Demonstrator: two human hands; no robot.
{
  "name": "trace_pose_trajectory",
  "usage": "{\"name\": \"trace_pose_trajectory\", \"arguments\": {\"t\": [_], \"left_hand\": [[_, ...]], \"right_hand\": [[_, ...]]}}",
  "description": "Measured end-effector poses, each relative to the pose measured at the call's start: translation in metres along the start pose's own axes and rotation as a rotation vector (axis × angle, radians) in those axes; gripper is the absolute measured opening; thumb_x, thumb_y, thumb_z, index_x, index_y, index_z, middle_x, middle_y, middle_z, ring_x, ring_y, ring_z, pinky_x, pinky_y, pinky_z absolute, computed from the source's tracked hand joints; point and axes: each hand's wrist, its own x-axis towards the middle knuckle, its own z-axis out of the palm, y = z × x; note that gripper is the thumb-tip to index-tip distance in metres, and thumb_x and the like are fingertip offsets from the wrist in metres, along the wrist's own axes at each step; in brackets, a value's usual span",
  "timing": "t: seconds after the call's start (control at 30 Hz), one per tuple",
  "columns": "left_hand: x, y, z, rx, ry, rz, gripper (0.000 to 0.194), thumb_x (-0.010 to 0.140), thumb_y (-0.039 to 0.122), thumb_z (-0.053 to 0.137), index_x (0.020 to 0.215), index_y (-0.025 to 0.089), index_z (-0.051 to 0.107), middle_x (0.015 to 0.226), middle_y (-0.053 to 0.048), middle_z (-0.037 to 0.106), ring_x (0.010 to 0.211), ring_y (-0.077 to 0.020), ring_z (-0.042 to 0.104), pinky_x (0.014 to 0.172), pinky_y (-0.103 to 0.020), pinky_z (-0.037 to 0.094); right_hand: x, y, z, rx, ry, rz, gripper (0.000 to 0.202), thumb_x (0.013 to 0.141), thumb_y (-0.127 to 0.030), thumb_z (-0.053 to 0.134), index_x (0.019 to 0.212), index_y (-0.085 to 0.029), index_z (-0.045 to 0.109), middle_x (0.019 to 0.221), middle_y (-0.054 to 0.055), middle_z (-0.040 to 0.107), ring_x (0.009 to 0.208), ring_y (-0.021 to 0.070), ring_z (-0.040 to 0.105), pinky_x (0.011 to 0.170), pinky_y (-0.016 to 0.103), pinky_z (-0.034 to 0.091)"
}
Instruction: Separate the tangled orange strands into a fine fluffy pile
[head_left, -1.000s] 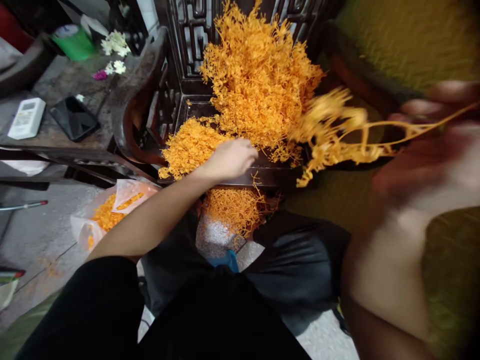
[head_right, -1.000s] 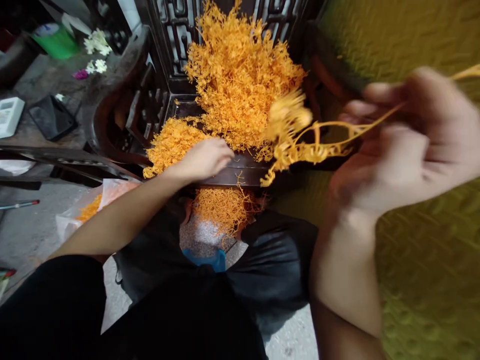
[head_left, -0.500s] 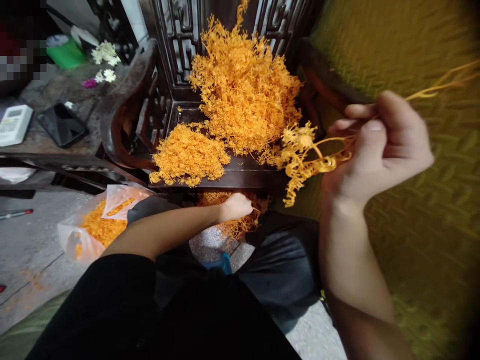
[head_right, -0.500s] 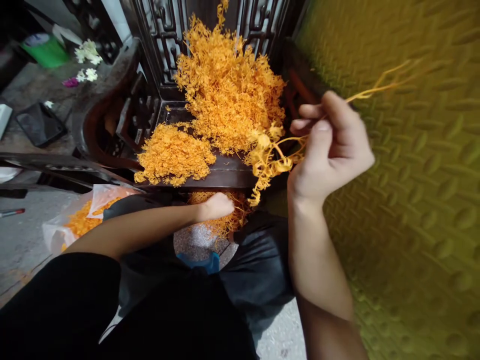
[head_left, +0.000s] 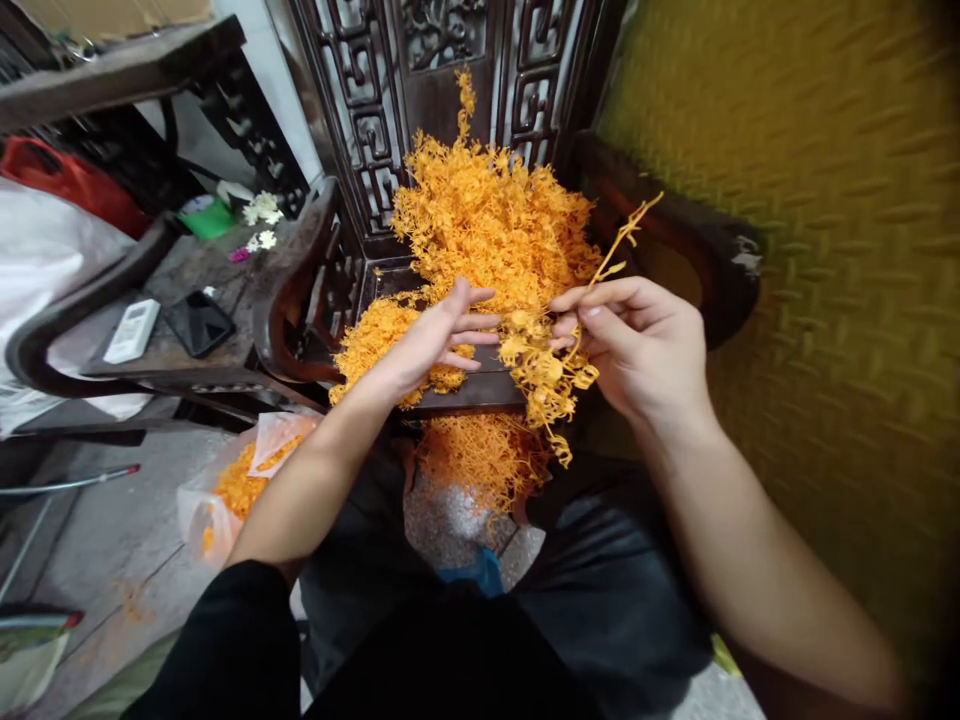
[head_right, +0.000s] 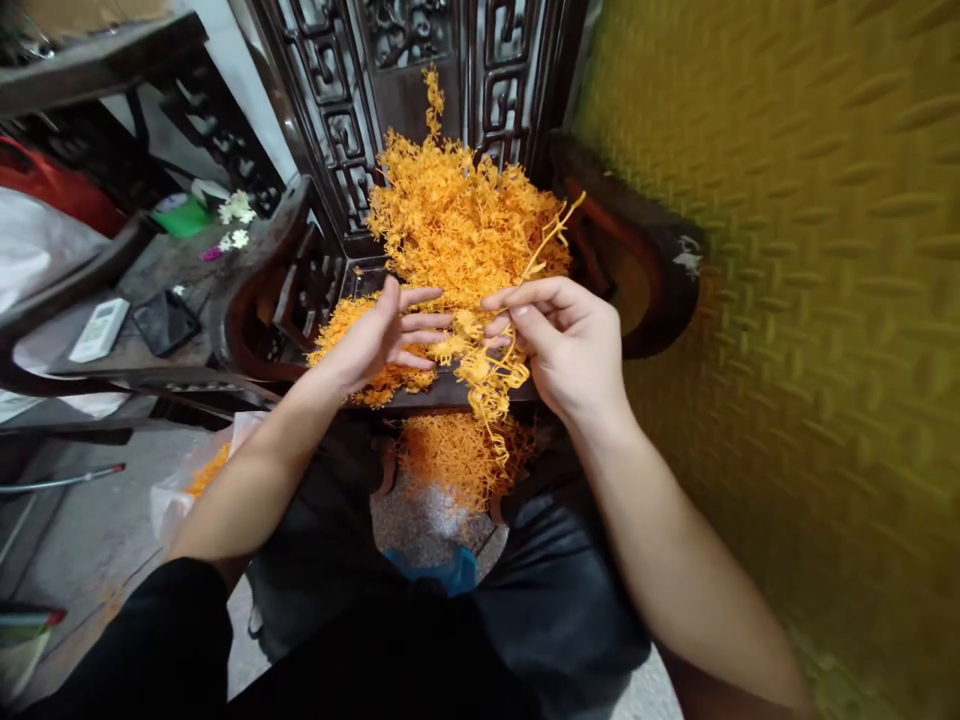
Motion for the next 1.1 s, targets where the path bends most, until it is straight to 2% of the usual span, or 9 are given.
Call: {"name": "trace_pose_trajectory", "arguments": {"t": [0.1, 0.17, 0.27, 0.37, 0.5, 0.67, 0.8, 0.9, 1.1], "left_hand": [[-0.009, -0.001, 0.004, -0.042, -0.134, 0.116, 0.112, 0.069, 0.07, 0.087, 0.162, 0.03, 0.039, 0.171, -0.016, 0.037, 0.148, -0.0401, 0.05, 0.101, -0.046, 0.059], [-0.01, -0.006, 0.01, -0.057, -0.194, 0.165, 0.121, 0.062, 0.055, 0.097, 0.164, 0.034, 0.035, 0.165, -0.014, 0.045, 0.141, -0.0374, 0.057, 0.099, -0.046, 0.06], [-0.011, -0.006, 0.011, -0.027, -0.17, 0.133, 0.082, 0.073, 0.04, 0.091, 0.147, 0.028, 0.059, 0.121, -0.009, 0.074, 0.098, -0.0242, 0.073, 0.078, -0.037, 0.06], [-0.013, 0.002, -0.003, 0.066, -0.015, 0.124, 0.035, 0.082, 0.041, 0.084, 0.108, 0.019, 0.076, 0.095, -0.004, 0.075, 0.076, -0.0143, 0.066, 0.069, -0.029, 0.053], [-0.018, 0.007, -0.025, 0.119, 0.285, 0.268, 0.03, 0.083, 0.044, 0.083, 0.095, 0.019, 0.073, 0.096, -0.003, 0.075, 0.082, -0.0129, 0.066, 0.077, -0.028, 0.052], [-0.018, 0.004, -0.029, 0.013, 0.443, 0.371, 0.027, 0.087, 0.037, 0.08, 0.102, 0.019, 0.068, 0.104, -0.004, 0.073, 0.079, -0.0134, 0.072, 0.072, -0.028, 0.057], [-0.016, 0.003, -0.018, 0.046, 0.416, 0.412, 0.025, 0.088, 0.031, 0.077, 0.107, 0.019, 0.066, 0.116, -0.007, 0.072, 0.085, -0.0138, 0.075, 0.077, -0.028, 0.062], [-0.016, 0.004, -0.01, 0.078, 0.38, 0.458, 0.026, 0.085, 0.024, 0.079, 0.108, 0.019, 0.068, 0.115, -0.006, 0.074, 0.102, -0.0169, 0.073, 0.085, -0.028, 0.061], [-0.018, 0.007, 0.001, 0.181, 0.365, 0.488, 0.023, 0.085, 0.021, 0.079, 0.107, 0.021, 0.071, 0.108, -0.004, 0.076, 0.1, -0.0175, 0.072, 0.081, -0.029, 0.057]], "right_hand": [[0.001, 0.002, 0.011, 0.061, -0.025, 0.024, 0.022, 0.077, -0.032, 0.092, 0.082, -0.021, 0.073, 0.092, 0.004, 0.079, 0.066, 0.0118, 0.071, 0.06, 0.024, 0.063], [0.001, 0.002, 0.018, 0.069, -0.023, 0.055, 0.023, 0.076, -0.031, 0.092, 0.081, -0.022, 0.072, 0.091, 0.003, 0.078, 0.066, 0.0116, 0.07, 0.057, 0.023, 0.06], [0.003, 0.004, 0.026, 0.022, 0.03, 0.077, 0.021, 0.077, -0.029, 0.09, 0.079, -0.021, 0.071, 0.091, 0.003, 0.077, 0.066, 0.0117, 0.068, 0.055, 0.022, 0.059], [0.008, 0.01, 0.024, -0.043, 0.177, 0.039, 0.014, 0.078, -0.024, 0.084, 0.076, -0.021, 0.071, 0.088, 0.003, 0.077, 0.063, 0.0115, 0.066, 0.053, 0.023, 0.058], [0.019, 0.027, -0.001, -0.228, 0.256, 0.084, 0.004, 0.081, -0.022, 0.076, 0.085, -0.02, 0.075, 0.087, 0.005, 0.076, 0.06, 0.014, 0.067, 0.05, 0.026, 0.056], [0.018, 0.035, -0.024, -0.931, -0.118, 0.346, 0.024, 0.085, -0.017, 0.066, 0.103, -0.019, 0.081, 0.075, 0.006, 0.078, 0.05, 0.0199, 0.066, 0.056, 0.037, 0.057], [0.002, 0.013, 0.001, -1.326, -0.138, 0.005, 0.027, 0.087, -0.02, 0.067, 0.108, -0.022, 0.084, 0.085, 0.011, 0.08, 0.077, 0.0291, 0.076, 0.082, 0.046, 0.059], [-0.01, 0.001, 0.03, -1.1, -0.102, -0.231, 0.024, 0.095, -0.028, 0.065, 0.113, -0.021, 0.078, 0.105, 0.012, 0.079, 0.095, 0.0277, 0.076, 0.093, 0.044, 0.058], [-0.019, 0.015, 0.056, -0.34, -0.233, 0.003, 0.036, 0.088, -0.036, 0.078, 0.115, -0.026, 0.056, 0.113, 0.006, 0.071, 0.086, 0.0178, 0.074, 0.079, 0.033, 0.062]]}}
